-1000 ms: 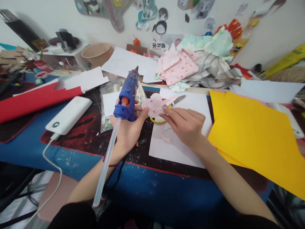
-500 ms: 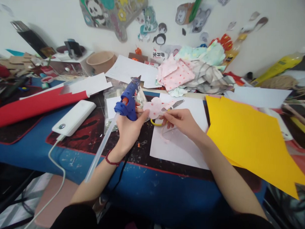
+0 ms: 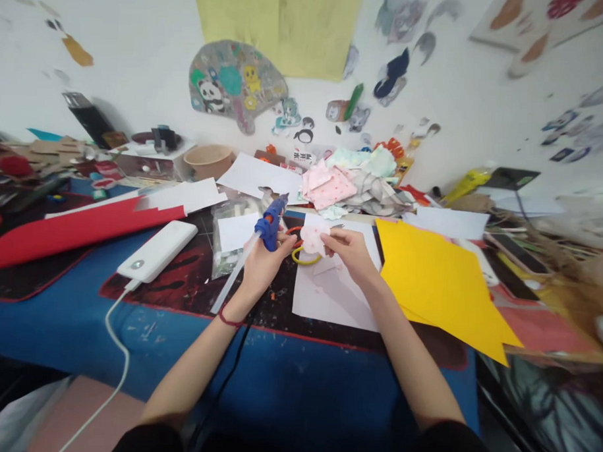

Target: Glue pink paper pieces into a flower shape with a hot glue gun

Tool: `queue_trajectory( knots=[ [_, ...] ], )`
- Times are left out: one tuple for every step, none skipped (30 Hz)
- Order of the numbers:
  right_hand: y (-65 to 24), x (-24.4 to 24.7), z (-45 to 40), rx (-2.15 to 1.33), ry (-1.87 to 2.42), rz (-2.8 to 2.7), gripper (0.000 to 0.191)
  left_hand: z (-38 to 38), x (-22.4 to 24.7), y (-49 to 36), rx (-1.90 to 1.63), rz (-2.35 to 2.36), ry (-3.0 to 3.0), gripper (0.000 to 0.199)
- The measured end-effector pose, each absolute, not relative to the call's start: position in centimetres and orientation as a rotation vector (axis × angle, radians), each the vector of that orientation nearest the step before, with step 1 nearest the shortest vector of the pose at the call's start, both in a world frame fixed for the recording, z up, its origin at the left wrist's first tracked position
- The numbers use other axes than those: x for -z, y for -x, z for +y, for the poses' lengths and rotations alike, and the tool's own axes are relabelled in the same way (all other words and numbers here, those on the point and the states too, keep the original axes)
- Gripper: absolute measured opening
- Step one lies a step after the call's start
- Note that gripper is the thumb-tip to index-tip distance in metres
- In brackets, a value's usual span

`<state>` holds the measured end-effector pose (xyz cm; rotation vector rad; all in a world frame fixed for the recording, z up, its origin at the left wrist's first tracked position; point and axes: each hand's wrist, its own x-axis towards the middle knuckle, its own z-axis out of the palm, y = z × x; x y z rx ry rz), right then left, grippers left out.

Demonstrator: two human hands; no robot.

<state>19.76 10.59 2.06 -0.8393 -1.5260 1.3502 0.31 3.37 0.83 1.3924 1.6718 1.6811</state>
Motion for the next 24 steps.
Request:
queue_trajectory(
  knots=[
    [-20.2,-1.9,10.7,-1.321,0.841,-1.462,0.031,3.3,-0.9,-0.3,-1.689,1.696,-1.383,0.029],
    [-20.7,-1.8,10.8,-1.296,0.838,-1.396,0.030,3.3,-0.9,-0.2,-1.690,1.711,-1.373,0.030],
    [-21.2,-1.8,11.0,-1.274,0.831,-1.335,0.029,3.3,-0.9,-0.1,-1.684,1.714,-1.369,0.030],
    [-21.8,-1.9,11.3,-1.255,0.822,-1.283,0.029,3.4,-0.9,-0.1,-1.681,1.706,-1.369,0.030],
    [-22.4,-2.0,11.6,-1.237,0.811,-1.241,0.030,3.5,-0.8,0.0,-1.681,1.694,-1.374,0.029],
    [-23.0,-2.1,11.9,-1.220,0.803,-1.209,0.031,3.6,-0.8,0.0,-1.681,1.680,-1.380,0.028],
    [-23.5,-2.2,12.1,-1.200,0.798,-1.183,0.032,3.6,-0.7,0.1,-1.679,1.670,-1.385,0.026],
    [-23.9,-2.4,12.4,-1.177,0.799,-1.160,0.033,3.7,-0.7,0.1,-1.672,1.662,-1.393,0.025],
    [-24.3,-2.5,12.6,-1.150,0.805,-1.138,0.034,3.7,-0.7,0.1,-1.666,1.659,-1.399,0.024],
    [-24.7,-2.5,12.7,-1.121,0.817,-1.117,0.034,3.7,-0.7,0.1,-1.660,1.657,-1.405,0.024],
    [-25.1,-2.5,12.8,-1.087,0.837,-1.096,0.034,3.7,-0.7,0.1,-1.656,1.657,-1.409,0.024],
    [-25.5,-2.4,12.9,-1.049,0.863,-1.076,0.034,3.6,-0.8,0.1,-1.655,1.659,-1.411,0.024],
    [-26.1,-2.3,12.9,-1.009,0.896,-1.057,0.033,3.6,-0.9,0.1,-1.657,1.661,-1.410,0.024],
    [-26.9,-2.1,12.8,-0.966,0.936,-1.041,0.033,3.5,-1.0,0.0,-1.656,1.667,-1.410,0.024],
    [-27.8,-1.9,12.7,-0.922,0.984,-1.030,0.032,3.4,-1.0,0.0,-1.650,1.675,-1.412,0.025],
    [-28.9,-1.8,12.6,-0.880,1.038,-1.025,0.031,3.4,-1.1,0.0,-1.640,1.679,-1.413,0.025],
    [-30.2,-1.7,12.3,-0.836,1.100,-1.024,0.030,3.3,-1.1,-0.1,-1.628,1.680,-1.414,0.026],
    [-31.4,-1.7,12.0,-0.786,1.163,-1.028,0.030,3.3,-1.1,-0.1,-1.621,1.679,-1.412,0.027],
    [-32.6,-1.8,11.7,-0.727,1.225,-1.035,0.030,3.3,-1.1,-0.2,-1.615,1.678,-1.410,0.028],
    [-33.7,-2.1,11.2,-0.658,1.281,-1.043,0.030,3.2,-1.2,-0.3,-1.612,1.678,-1.411,0.030],
    [-34.4,-2.4,10.6,-0.582,1.324,-1.054,0.031,3.2,-1.2,-0.3,-1.610,1.684,-1.414,0.031],
    [-34.7,-2.9,9.8,-0.505,1.354,-1.067,0.033,3.1,-1.3,-0.4,-1.605,1.700,-1.422,0.032],
    [-34.6,-3.4,8.8,-0.437,1.367,-1.086,0.035,3.1,-1.4,-0.5,-1.595,1.720,-1.439,0.032],
    [-34.0,-4.0,7.6,-0.391,1.360,-1.122,0.034,3.0,-1.5,-0.5,-1.582,1.739,-1.461,0.032]
  ],
)
